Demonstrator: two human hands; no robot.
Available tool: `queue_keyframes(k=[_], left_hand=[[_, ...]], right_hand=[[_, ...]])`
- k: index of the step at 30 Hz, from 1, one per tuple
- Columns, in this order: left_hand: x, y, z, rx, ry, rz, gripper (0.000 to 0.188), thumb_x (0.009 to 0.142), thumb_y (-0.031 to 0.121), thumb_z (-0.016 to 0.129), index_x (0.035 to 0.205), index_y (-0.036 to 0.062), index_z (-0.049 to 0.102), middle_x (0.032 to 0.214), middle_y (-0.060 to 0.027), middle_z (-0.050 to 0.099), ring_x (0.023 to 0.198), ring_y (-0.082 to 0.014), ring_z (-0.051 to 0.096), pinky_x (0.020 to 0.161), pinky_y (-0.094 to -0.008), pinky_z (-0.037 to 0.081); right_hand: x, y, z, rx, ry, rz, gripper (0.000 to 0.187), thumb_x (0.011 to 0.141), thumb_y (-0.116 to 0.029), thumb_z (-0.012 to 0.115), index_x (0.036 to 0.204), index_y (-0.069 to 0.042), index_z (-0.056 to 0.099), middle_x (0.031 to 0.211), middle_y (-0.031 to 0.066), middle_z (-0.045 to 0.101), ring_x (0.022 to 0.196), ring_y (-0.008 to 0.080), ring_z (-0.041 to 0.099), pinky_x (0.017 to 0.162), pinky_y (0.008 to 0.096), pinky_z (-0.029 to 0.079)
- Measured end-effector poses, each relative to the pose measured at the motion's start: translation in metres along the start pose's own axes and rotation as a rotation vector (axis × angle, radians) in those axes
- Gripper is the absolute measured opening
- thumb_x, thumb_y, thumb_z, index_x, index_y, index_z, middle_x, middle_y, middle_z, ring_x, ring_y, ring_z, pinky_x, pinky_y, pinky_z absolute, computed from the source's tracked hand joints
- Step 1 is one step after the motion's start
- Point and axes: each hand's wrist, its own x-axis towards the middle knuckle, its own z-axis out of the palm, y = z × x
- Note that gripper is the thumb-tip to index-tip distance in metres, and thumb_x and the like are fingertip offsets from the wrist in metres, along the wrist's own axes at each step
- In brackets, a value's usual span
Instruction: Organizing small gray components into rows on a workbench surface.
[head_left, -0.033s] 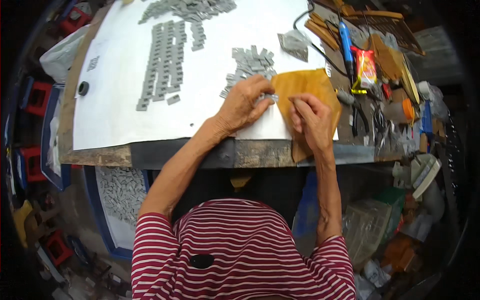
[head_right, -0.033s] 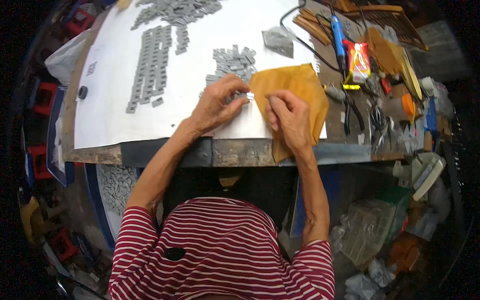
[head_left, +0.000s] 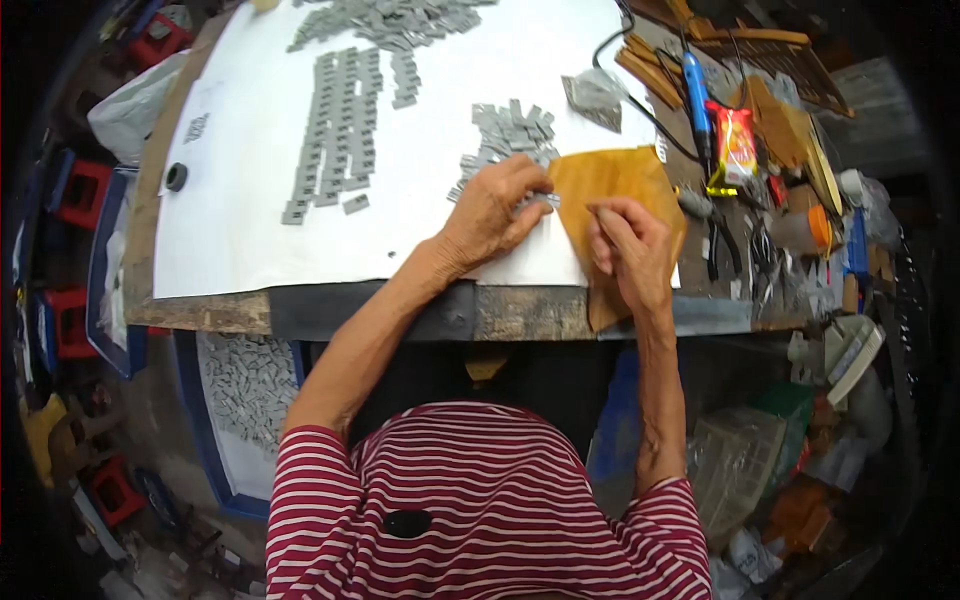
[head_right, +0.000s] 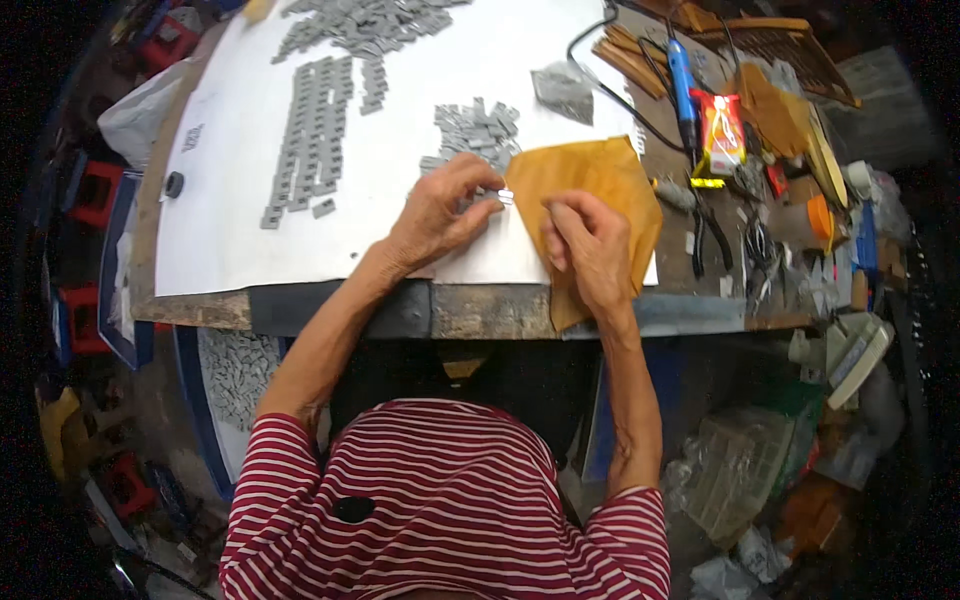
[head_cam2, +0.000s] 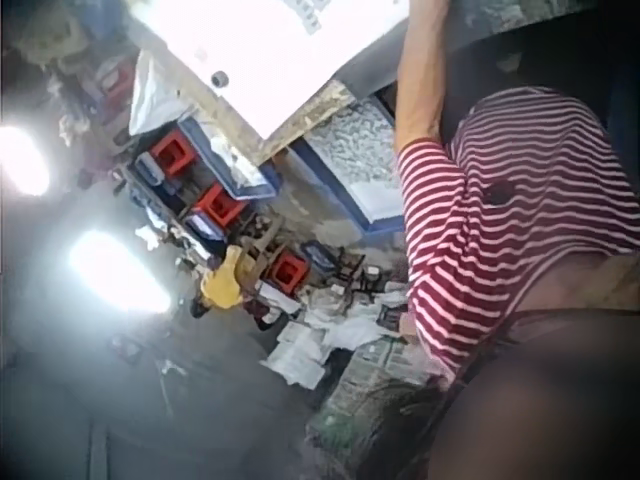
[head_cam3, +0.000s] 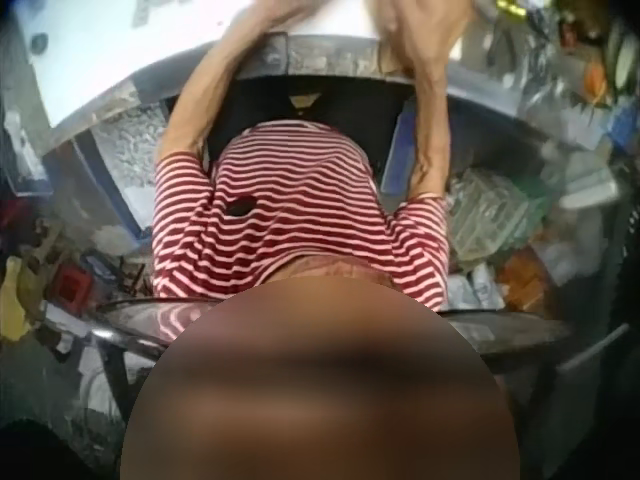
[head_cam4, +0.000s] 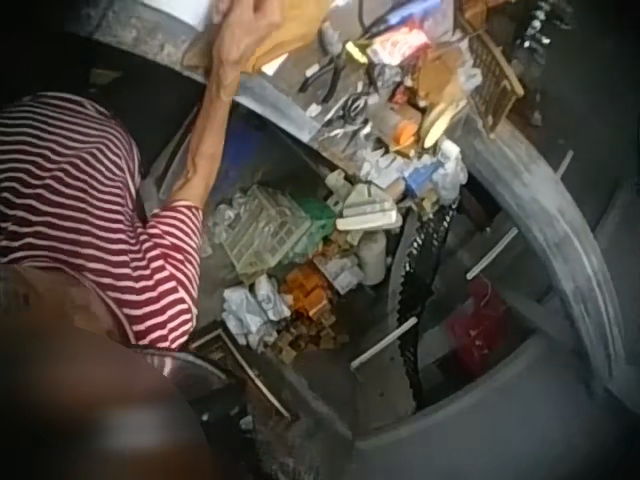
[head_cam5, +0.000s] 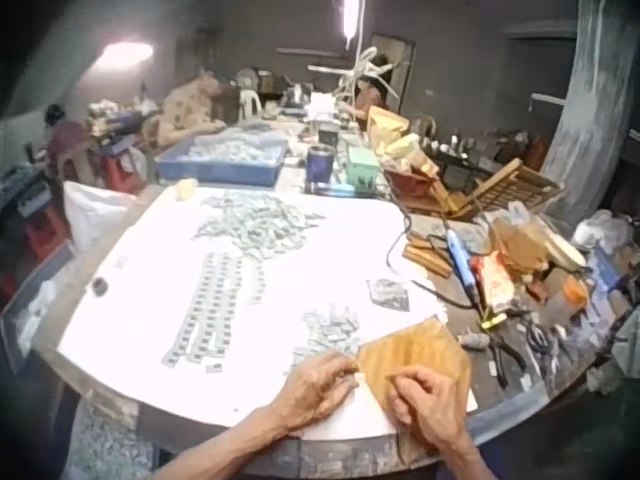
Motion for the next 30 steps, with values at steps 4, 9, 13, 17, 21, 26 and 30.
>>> queue_keyframes(k=[4,9,13,17,21,26,30], left_hand=[[0.002,-0.006,-0.003,0.042,0.049,0.010,0.016,0.072,0.003,0.063,0.087,-0.0001,0.057,0.085,-0.0104,0.056,0.071,-0.0209,0.056,0.059,-0.0288,0.047],[0.006,-0.020,-0.016,0.104,0.194,-0.041,0.013,0.073,0.004,0.063,0.085,0.0010,0.059,0.081,-0.0087,0.055,0.067,-0.0182,0.054,0.060,-0.0267,0.044],[0.008,-0.042,-0.037,0.248,0.293,-0.107,0.013,0.071,0.007,0.065,0.083,0.0031,0.061,0.081,-0.0074,0.055,0.067,-0.0165,0.052,0.060,-0.0264,0.043],[0.005,-0.066,-0.053,0.446,0.367,-0.117,0.016,0.069,0.012,0.063,0.081,0.0023,0.062,0.079,-0.0086,0.056,0.072,-0.0190,0.053,0.065,-0.0295,0.044],[0.003,-0.074,-0.054,0.509,0.416,-0.263,0.013,0.065,0.014,0.068,0.075,0.0076,0.064,0.079,-0.0069,0.056,0.083,-0.0254,0.050,0.075,-0.0392,0.035],[0.000,-0.071,-0.057,0.567,0.393,-0.325,0.012,0.067,0.015,0.068,0.077,0.0084,0.066,0.080,-0.0066,0.058,0.084,-0.0252,0.049,0.077,-0.0404,0.033],[0.000,-0.063,-0.056,0.688,0.349,-0.368,0.013,0.068,0.016,0.068,0.078,0.0083,0.067,0.081,-0.0064,0.059,0.087,-0.0250,0.049,0.078,-0.0417,0.032]], right_hand=[[-0.013,-0.003,-0.017,0.004,0.064,-0.050,0.017,0.087,-0.010,0.050,0.094,0.005,0.056,0.068,0.0039,0.053,0.048,0.0059,0.044,0.041,0.0187,0.033],[-0.027,-0.004,-0.042,0.022,0.124,-0.129,0.017,0.087,-0.008,0.050,0.094,0.006,0.057,0.069,0.0042,0.054,0.048,0.0053,0.043,0.041,0.0186,0.034],[-0.034,0.006,-0.060,0.033,0.167,-0.118,0.017,0.087,-0.008,0.050,0.094,0.006,0.056,0.069,0.0041,0.054,0.049,0.0040,0.043,0.041,0.0177,0.034],[-0.043,0.013,-0.072,0.098,0.179,-0.106,0.017,0.087,-0.008,0.051,0.094,0.006,0.056,0.069,0.0043,0.054,0.049,0.0046,0.043,0.040,0.0175,0.034],[-0.048,0.022,-0.081,0.155,0.176,-0.110,0.016,0.087,-0.007,0.051,0.093,0.006,0.056,0.069,0.0046,0.054,0.048,0.0049,0.043,0.039,0.0176,0.033],[-0.054,0.026,-0.085,0.176,0.205,-0.119,0.015,0.087,-0.007,0.050,0.092,0.006,0.055,0.069,0.0050,0.053,0.049,0.0052,0.043,0.039,0.0177,0.033],[-0.060,0.028,-0.088,0.186,0.198,-0.125,0.016,0.087,-0.008,0.051,0.093,0.006,0.056,0.070,0.0046,0.054,0.050,0.0050,0.044,0.039,0.0174,0.033]])
